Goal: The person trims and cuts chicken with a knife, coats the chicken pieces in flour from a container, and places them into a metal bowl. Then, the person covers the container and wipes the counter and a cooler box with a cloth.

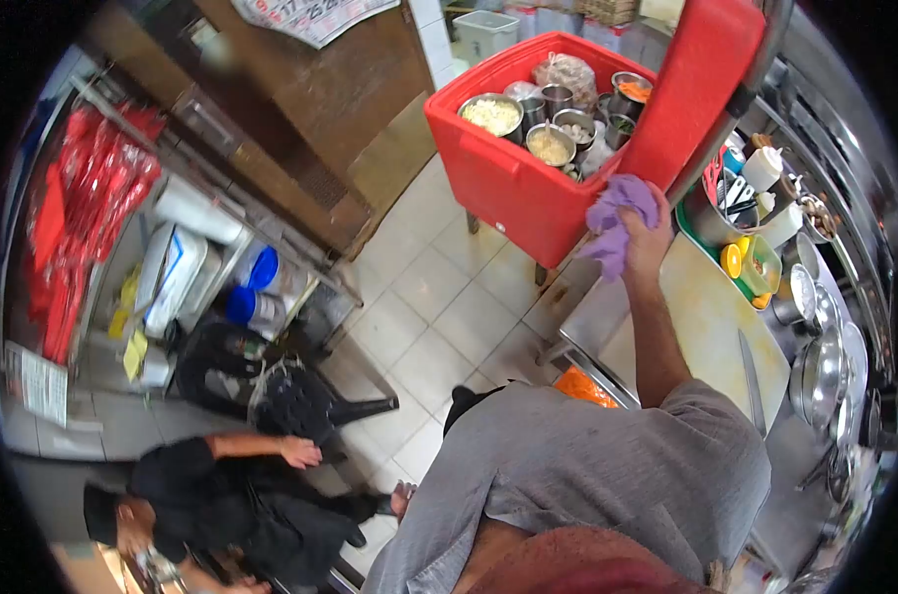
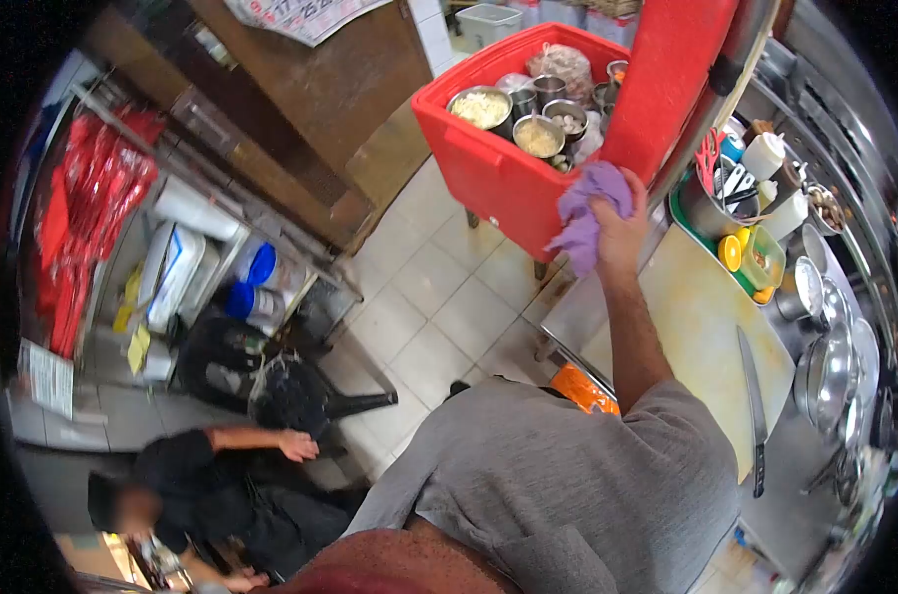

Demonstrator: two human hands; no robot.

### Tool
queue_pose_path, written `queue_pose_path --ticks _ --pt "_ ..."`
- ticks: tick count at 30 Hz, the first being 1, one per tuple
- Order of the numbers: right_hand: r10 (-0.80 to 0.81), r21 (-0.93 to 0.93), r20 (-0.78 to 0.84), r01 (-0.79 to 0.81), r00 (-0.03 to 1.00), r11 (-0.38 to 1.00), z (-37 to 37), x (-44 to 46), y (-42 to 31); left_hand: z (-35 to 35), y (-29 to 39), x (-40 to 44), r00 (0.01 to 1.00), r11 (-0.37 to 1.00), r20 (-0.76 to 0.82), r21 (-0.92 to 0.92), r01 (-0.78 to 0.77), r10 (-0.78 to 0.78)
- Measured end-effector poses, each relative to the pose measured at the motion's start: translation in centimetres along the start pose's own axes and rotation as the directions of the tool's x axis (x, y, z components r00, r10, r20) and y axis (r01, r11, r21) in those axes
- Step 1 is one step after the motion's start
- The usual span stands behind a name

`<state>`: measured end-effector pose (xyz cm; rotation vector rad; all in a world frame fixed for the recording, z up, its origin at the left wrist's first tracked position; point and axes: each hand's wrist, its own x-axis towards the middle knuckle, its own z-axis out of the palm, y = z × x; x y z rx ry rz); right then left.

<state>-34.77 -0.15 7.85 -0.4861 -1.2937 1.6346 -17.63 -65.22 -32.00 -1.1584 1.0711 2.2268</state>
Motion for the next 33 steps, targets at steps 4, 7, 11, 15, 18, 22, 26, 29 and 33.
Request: queue_pose_path --ticks 4,7,11,15,18,22,26,29,33 --pt "-0.068 0.052 -0.237 0.082 0.969 0.995 2.4 2.0 -3.4 12.4 16.5 7.2 0.986 0.974 -0.009 0.156 -0.166 0.169" --pt "0.066 0.181 -0.183 -0.032 0.981 0.983 1.1 4.8 -2.2 24.1 26.9 12.8 0.946 0.908 0.051 0.268 -0.321 0.319" --pt "-0.068 -0.093 -0.396 0.034 0.916 0.995 2.7 6.1 0.2 38.1 35.4 18.7 0.929 0.860 0.237 0.366 -0.357 0.285" --pt "-0.215 -0.249 -0.438 0.112 0.873 0.962 1.5 6.7 2.3 47.7 37.7 25.3 0.918 0.847 0.291 0.380 -0.371 0.271" --pt "-0.277 -0.381 -0.499 0.080 0.821 0.921 1.5 6.4 3.1 53.0 38.2 29.6 0.917 0.892 0.389 0.382 -0.242 0.082" --pt "-0.254 -0.337 -0.548 0.068 0.797 0.939 5.9 6.1 2.4 62.7 41.2 33.9 0.926 0.835 0.373 0.526 -0.163 -0.054" --pt "-0.216 -0.284 -0.596 0.049 0.773 0.957 14.0 6.8 1.3 73.9 43.6 39.1 0.898 0.785 0.424 0.594 -0.176 -0.119" --pt "-0.242 -0.121 -0.616 0.213 0.750 0.969 18.2 6.8 3.6 82.4 45.3 43.4 0.832 0.764 0.509 0.621 -0.176 -0.222" --pt "-0.454 -0.115 -0.467 0.457 0.759 0.882 24.2 7.5 5.0 91.8 46.6 46.7 0.744 0.670 0.593 0.690 -0.273 -0.307"
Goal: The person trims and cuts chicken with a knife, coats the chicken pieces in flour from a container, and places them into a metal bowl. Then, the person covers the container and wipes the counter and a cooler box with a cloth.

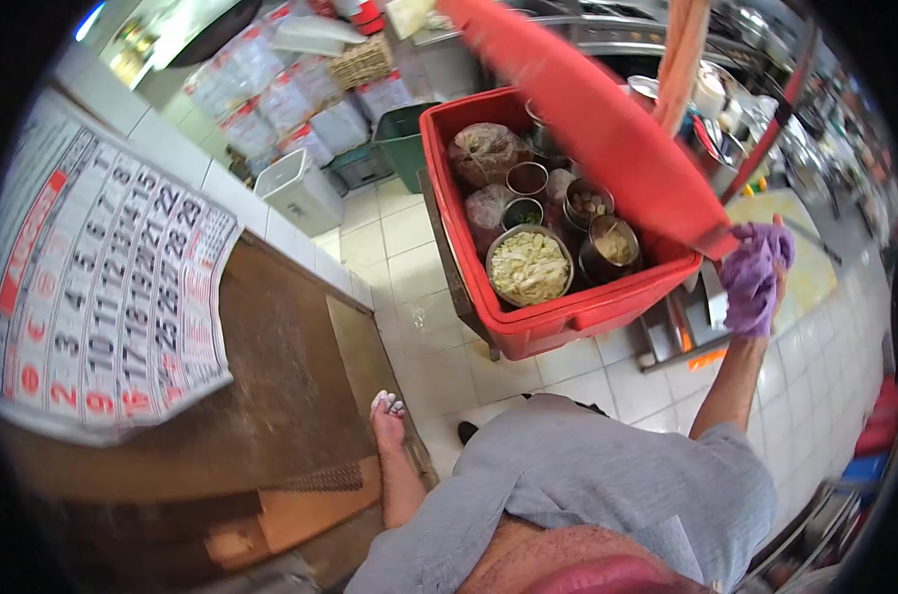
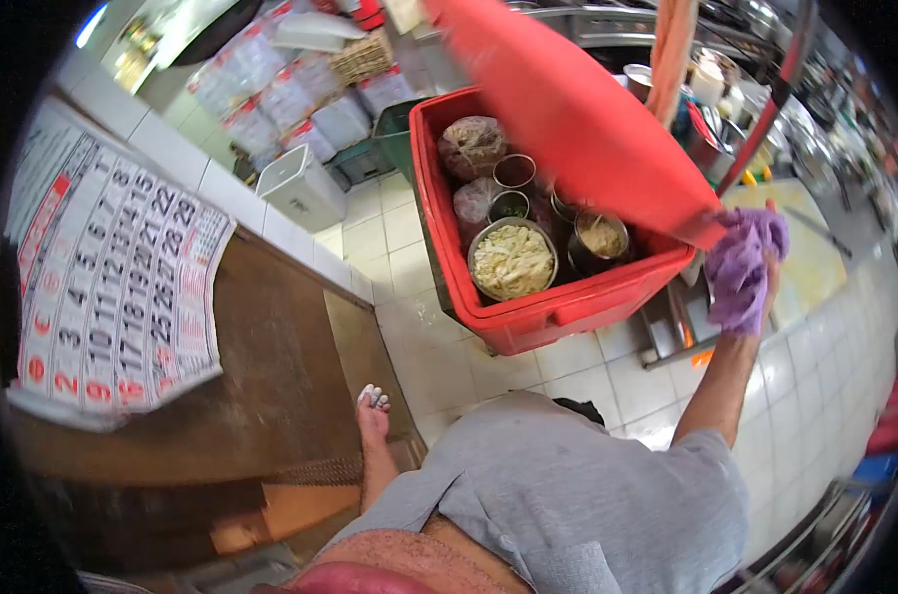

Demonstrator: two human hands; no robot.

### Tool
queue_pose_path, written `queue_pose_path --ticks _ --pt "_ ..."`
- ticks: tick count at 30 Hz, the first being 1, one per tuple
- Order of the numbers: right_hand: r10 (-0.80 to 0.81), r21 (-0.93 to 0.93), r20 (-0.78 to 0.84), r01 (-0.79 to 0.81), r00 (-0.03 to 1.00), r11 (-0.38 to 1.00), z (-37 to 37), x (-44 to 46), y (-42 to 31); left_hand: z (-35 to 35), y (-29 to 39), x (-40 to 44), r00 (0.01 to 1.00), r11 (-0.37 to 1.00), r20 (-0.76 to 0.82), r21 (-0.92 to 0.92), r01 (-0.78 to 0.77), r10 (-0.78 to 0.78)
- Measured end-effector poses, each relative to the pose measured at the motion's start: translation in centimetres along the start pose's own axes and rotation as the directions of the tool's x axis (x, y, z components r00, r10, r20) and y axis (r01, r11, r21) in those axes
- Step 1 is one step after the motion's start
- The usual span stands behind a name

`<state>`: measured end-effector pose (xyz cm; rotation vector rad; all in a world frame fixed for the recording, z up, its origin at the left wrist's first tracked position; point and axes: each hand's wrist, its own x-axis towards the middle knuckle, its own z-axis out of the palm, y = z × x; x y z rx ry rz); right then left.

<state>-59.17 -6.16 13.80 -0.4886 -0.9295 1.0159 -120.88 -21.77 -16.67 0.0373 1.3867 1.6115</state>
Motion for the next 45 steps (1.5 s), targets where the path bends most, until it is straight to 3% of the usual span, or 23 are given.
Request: queue_pose_path --ticks 2,5,6,13,16,17,20,24,26,28,30,32,35,37,38,40,42,45 --pt "-0.078 -0.055 -0.200 0.068 0.977 0.996 2.2 -0.2 1.5 0.5 2.4 2.7 0.994 0.998 0.092 0.010 0.057 -0.058" --pt "-0.016 0.122 -0.314 0.057 0.949 0.991 7.1 -1.4 4.9 1.3 6.0 6.5 0.977 0.993 0.179 0.040 0.112 -0.117" --pt "-0.012 0.076 -0.400 0.047 0.916 0.996 10.9 -1.6 5.2 1.8 7.0 7.8 0.971 0.990 0.195 0.053 0.134 -0.141" --pt "0.098 0.246 -0.464 0.022 0.881 0.969 14.8 -2.4 12.2 7.6 9.9 18.7 0.924 0.959 0.266 0.140 0.245 -0.275" --pt "-0.014 0.269 -0.474 0.160 0.880 0.950 15.2 -1.8 14.6 9.6 10.1 23.4 0.888 0.947 0.334 0.171 0.271 -0.315" --pt "0.076 0.400 -0.477 0.140 0.875 0.906 15.0 -1.5 14.9 10.5 10.4 24.4 0.877 0.935 0.331 0.190 0.299 -0.348" --pt "0.107 0.437 -0.520 0.157 0.847 0.886 16.3 -1.0 16.0 10.8 12.2 27.9 0.850 0.899 0.336 0.312 0.306 -0.406" --pt "0.023 0.363 -0.564 0.223 0.825 0.905 19.2 -1.5 16.2 12.0 15.2 33.1 0.809 0.832 0.336 0.465 0.304 -0.483" --pt "-0.024 0.198 -0.658 0.205 0.752 0.959 20.8 -2.5 16.1 10.4 14.6 40.9 0.773 0.816 0.358 0.472 0.335 -0.524" --pt "-0.080 0.166 -0.683 0.261 0.726 0.951 21.5 -4.3 16.8 13.2 14.3 45.2 0.731 0.789 0.370 0.491 0.371 -0.574" --pt "-0.163 0.145 -0.685 0.353 0.710 0.924 22.9 -6.0 17.7 16.6 14.7 48.0 0.759 0.685 0.209 0.618 0.386 -0.617" --pt "-0.223 0.087 -0.737 0.417 0.638 0.905 25.4 -7.5 18.8 20.4 14.0 51.0 0.685 0.630 0.259 0.684 0.369 -0.681" --pt "-0.319 0.002 -0.759 0.492 0.567 0.871 29.4 -8.1 21.0 27.1 14.1 55.3 0.652 0.611 0.298 0.723 0.322 -0.697" --pt "-0.465 -0.208 -0.777 0.524 0.425 0.826 33.3 -7.5 22.8 31.8 13.9 57.6 0.536 0.540 0.343 0.798 0.266 -0.771" --pt "-0.493 -0.246 -0.768 0.522 0.409 0.817 34.5 -7.3 23.5 33.8 13.4 57.9 0.503 0.524 0.345 0.808 0.271 -0.792" --pt "-0.389 -0.098 -0.816 0.561 0.427 0.822 36.3 -7.3 25.8 37.6 16.3 55.8 0.644 0.579 0.374 0.805 0.132 -0.667" --pt "-0.409 -0.161 -0.842 0.560 0.352 0.813 38.3 -6.9 26.4 40.2 16.7 56.7 0.632 0.541 0.345 0.829 0.142 -0.694" --pt "-0.487 -0.261 -0.795 0.522 0.360 0.812 41.4 -7.5 27.3 42.2 16.2 58.9 0.612 0.510 0.321 0.846 0.158 -0.723"
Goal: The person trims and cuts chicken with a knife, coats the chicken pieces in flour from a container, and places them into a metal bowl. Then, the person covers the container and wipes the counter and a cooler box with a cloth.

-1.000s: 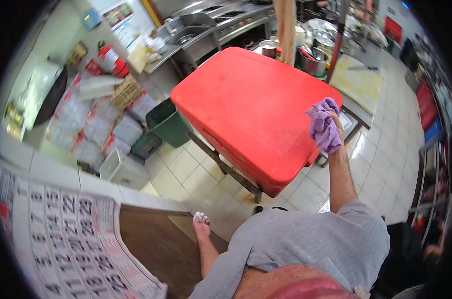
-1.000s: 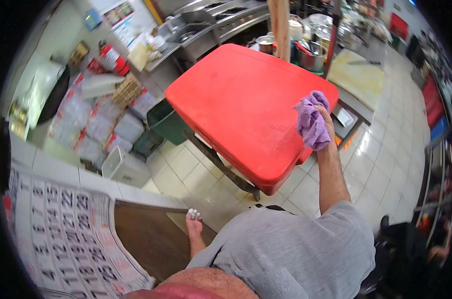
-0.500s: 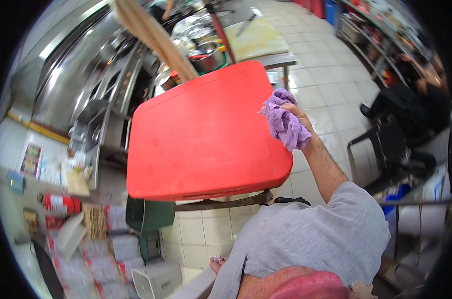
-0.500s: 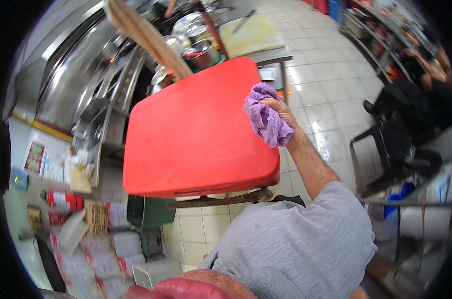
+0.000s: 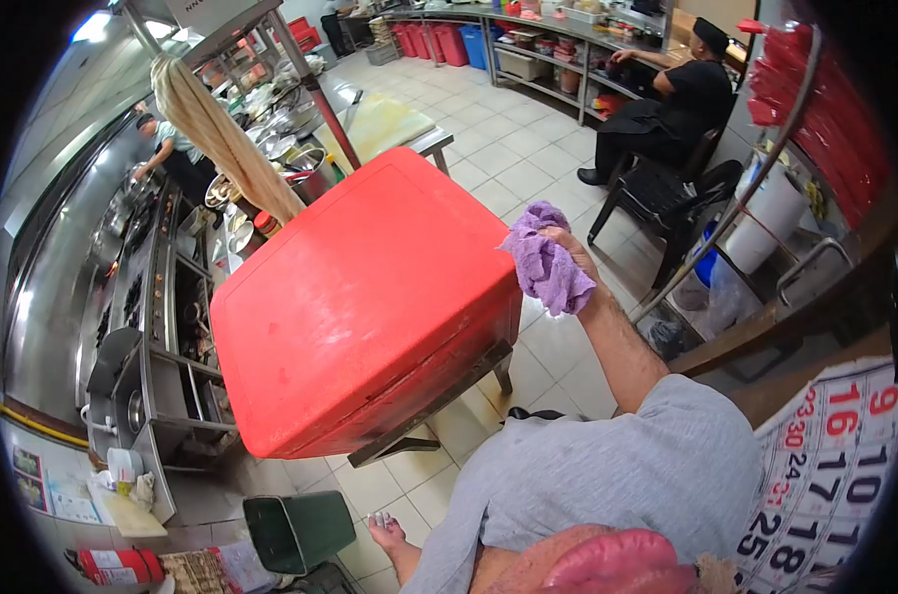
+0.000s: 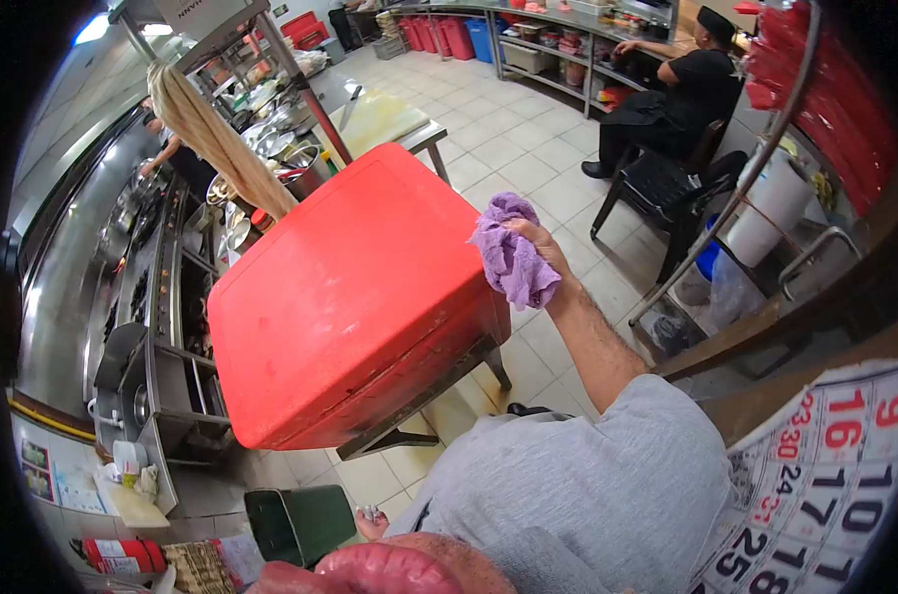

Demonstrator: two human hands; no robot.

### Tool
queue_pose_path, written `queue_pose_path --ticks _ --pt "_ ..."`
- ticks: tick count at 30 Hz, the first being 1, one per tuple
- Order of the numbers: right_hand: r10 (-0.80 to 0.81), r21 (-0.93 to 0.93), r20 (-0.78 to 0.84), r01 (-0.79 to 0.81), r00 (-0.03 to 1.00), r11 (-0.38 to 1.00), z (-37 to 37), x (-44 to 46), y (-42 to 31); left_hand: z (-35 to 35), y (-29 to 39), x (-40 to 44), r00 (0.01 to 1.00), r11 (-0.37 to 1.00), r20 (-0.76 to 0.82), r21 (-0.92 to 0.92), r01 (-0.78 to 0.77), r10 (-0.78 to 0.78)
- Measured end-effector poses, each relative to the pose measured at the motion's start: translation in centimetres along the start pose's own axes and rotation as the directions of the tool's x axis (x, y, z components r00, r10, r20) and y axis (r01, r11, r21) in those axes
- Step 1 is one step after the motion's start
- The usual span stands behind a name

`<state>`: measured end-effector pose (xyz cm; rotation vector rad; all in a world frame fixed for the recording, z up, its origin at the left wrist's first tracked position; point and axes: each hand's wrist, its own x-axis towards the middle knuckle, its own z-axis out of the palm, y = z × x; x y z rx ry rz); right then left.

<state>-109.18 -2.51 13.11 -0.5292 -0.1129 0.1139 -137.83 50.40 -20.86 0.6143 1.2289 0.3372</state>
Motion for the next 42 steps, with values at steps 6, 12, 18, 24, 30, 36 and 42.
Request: queue_pose_path --ticks 6,12,18,24,30,36,42 --pt "-0.032 0.061 -0.122 0.040 0.992 0.997 -0.6 -2.8 -1.1 -0.3 -1.9 2.6 0.997 0.998 0.051 -0.014 0.060 -0.059" --pt "-0.002 0.172 -0.191 0.035 0.982 0.984 -0.7 -0.3 2.1 -3.2 -2.5 3.1 0.994 0.993 0.023 -0.050 0.106 -0.105" --pt "0.041 0.208 0.045 -0.050 0.998 0.977 0.4 5.0 7.4 -7.7 2.0 1.7 0.996 0.998 -0.085 -0.054 0.031 -0.036" --pt "0.222 0.280 0.022 -0.219 0.975 0.935 4.0 7.3 13.1 -14.3 4.3 5.6 0.994 0.972 -0.043 -0.210 -0.103 0.096" --pt "0.171 0.203 0.039 -0.176 0.984 0.963 7.9 8.4 19.8 -17.8 9.1 12.9 0.992 0.941 0.017 -0.319 -0.115 0.127" --pt "-0.048 0.135 0.032 0.043 0.998 0.990 14.2 8.8 31.2 -12.1 20.1 15.4 0.941 0.968 0.251 -0.169 -0.187 0.226" --pt "0.074 -0.005 0.237 -0.075 0.969 0.997 20.1 13.9 41.9 -9.6 32.9 14.9 0.930 0.933 0.171 -0.218 -0.286 0.325"
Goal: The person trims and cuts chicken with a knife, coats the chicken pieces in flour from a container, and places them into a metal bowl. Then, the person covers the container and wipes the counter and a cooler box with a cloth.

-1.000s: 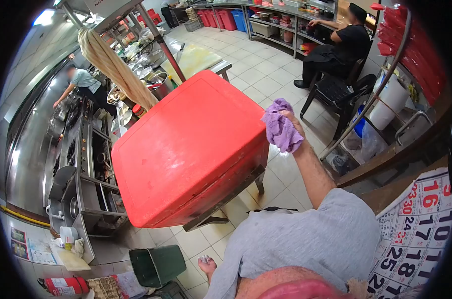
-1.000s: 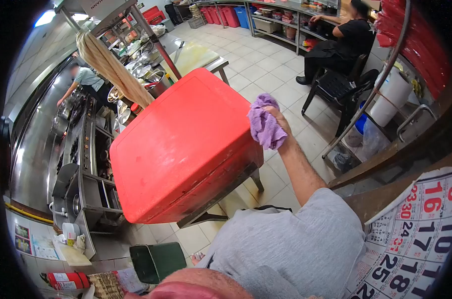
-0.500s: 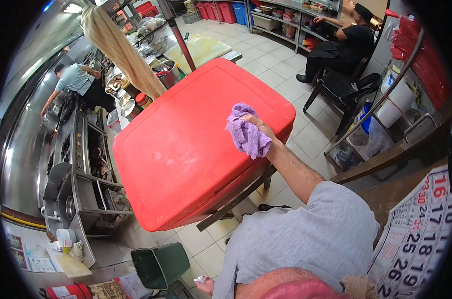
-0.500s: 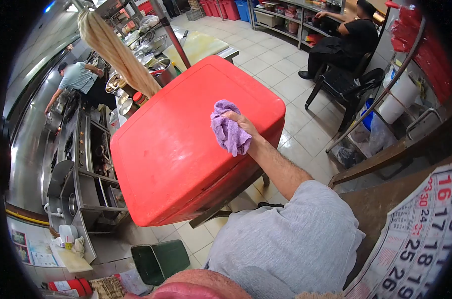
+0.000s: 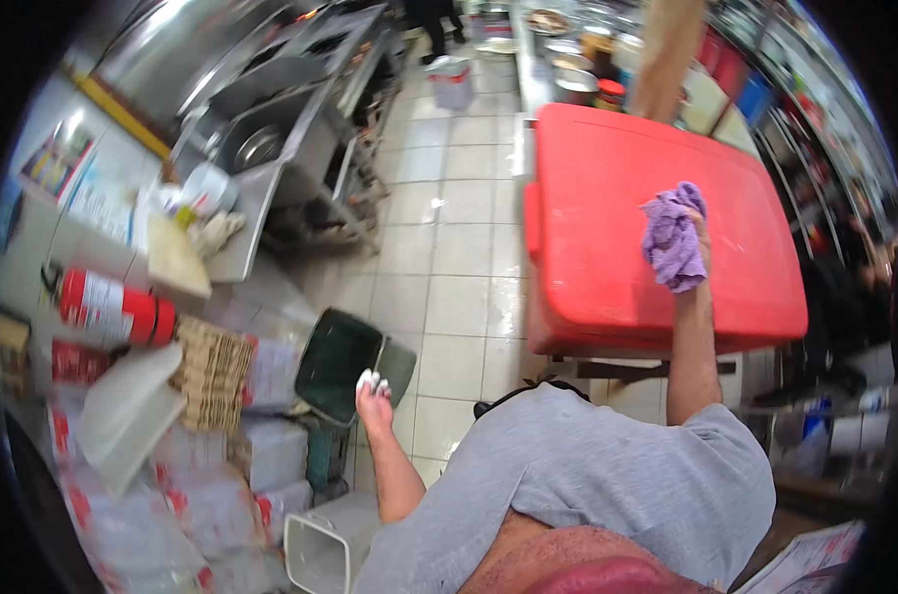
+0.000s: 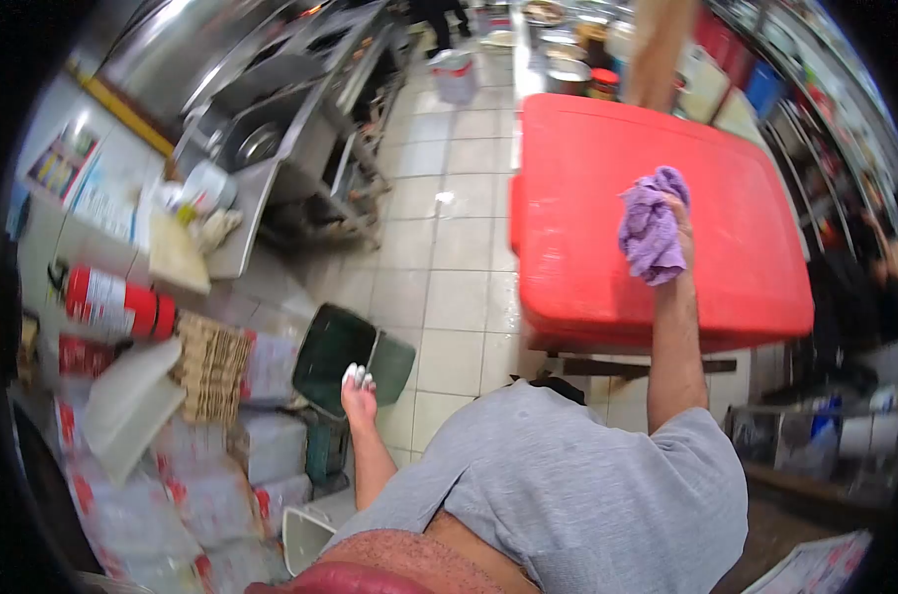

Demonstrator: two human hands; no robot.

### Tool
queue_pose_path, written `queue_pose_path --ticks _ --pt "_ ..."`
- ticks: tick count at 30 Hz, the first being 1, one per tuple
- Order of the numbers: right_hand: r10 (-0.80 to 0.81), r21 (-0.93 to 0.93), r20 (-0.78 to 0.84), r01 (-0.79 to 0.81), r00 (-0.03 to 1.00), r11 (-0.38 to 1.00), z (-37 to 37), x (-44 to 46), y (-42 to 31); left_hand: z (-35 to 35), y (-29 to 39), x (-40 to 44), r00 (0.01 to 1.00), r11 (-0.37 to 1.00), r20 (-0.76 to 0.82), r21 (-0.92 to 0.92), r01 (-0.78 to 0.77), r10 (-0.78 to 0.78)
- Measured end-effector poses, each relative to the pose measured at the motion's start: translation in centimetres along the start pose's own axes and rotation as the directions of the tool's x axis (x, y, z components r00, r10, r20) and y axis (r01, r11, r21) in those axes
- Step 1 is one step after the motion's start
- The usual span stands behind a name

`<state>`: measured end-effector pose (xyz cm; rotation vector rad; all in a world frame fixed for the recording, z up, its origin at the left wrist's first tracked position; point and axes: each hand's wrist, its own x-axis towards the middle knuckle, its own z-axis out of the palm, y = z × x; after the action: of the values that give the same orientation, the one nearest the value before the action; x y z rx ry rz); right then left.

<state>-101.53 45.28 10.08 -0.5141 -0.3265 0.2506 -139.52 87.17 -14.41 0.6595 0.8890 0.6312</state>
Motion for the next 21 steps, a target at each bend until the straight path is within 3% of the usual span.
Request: queue_pose_path --ticks 1,5,7,9,13,14,17,19,21 --pt "0.002 -0.062 -0.074 -0.007 0.997 0.998 1.2 1.5 1.2 0.2 1.5 0.3 1.000 0.999 -0.001 -0.026 -0.031 0.031" --pt "0.114 -0.017 -0.025 -0.115 0.993 0.993 2.9 6.5 5.6 0.1 3.7 1.6 0.997 0.994 0.007 -0.073 -0.081 0.081" --pt "0.045 -0.156 -0.039 -0.051 0.998 0.986 3.5 10.2 7.4 0.7 3.5 2.6 0.998 0.996 0.021 -0.072 -0.049 0.051" --pt "0.063 -0.190 0.026 -0.057 0.998 0.980 4.1 14.4 8.8 2.1 4.1 3.2 1.000 0.996 -0.013 -0.087 -0.008 0.007" --pt "0.278 -0.199 0.204 -0.238 0.939 0.951 4.5 24.5 12.7 2.9 6.7 7.0 0.998 0.997 -0.040 -0.058 -0.053 0.051" --pt "0.141 -0.245 0.189 -0.093 0.972 0.965 5.5 27.2 14.6 3.0 7.6 8.3 0.995 0.993 -0.043 -0.074 -0.092 0.089" --pt "0.139 -0.210 0.182 -0.100 0.974 0.973 8.6 35.7 21.2 3.6 10.1 12.4 0.976 0.975 -0.087 -0.082 -0.208 0.201" --pt "0.281 -0.172 0.201 -0.249 0.938 0.953 11.1 39.8 26.8 4.9 12.0 14.7 0.961 0.966 -0.151 -0.084 -0.246 0.232" --pt "0.267 -0.103 0.225 -0.249 0.937 0.963 14.4 43.2 33.6 6.7 13.4 17.2 0.948 0.955 -0.219 -0.133 -0.263 0.231"
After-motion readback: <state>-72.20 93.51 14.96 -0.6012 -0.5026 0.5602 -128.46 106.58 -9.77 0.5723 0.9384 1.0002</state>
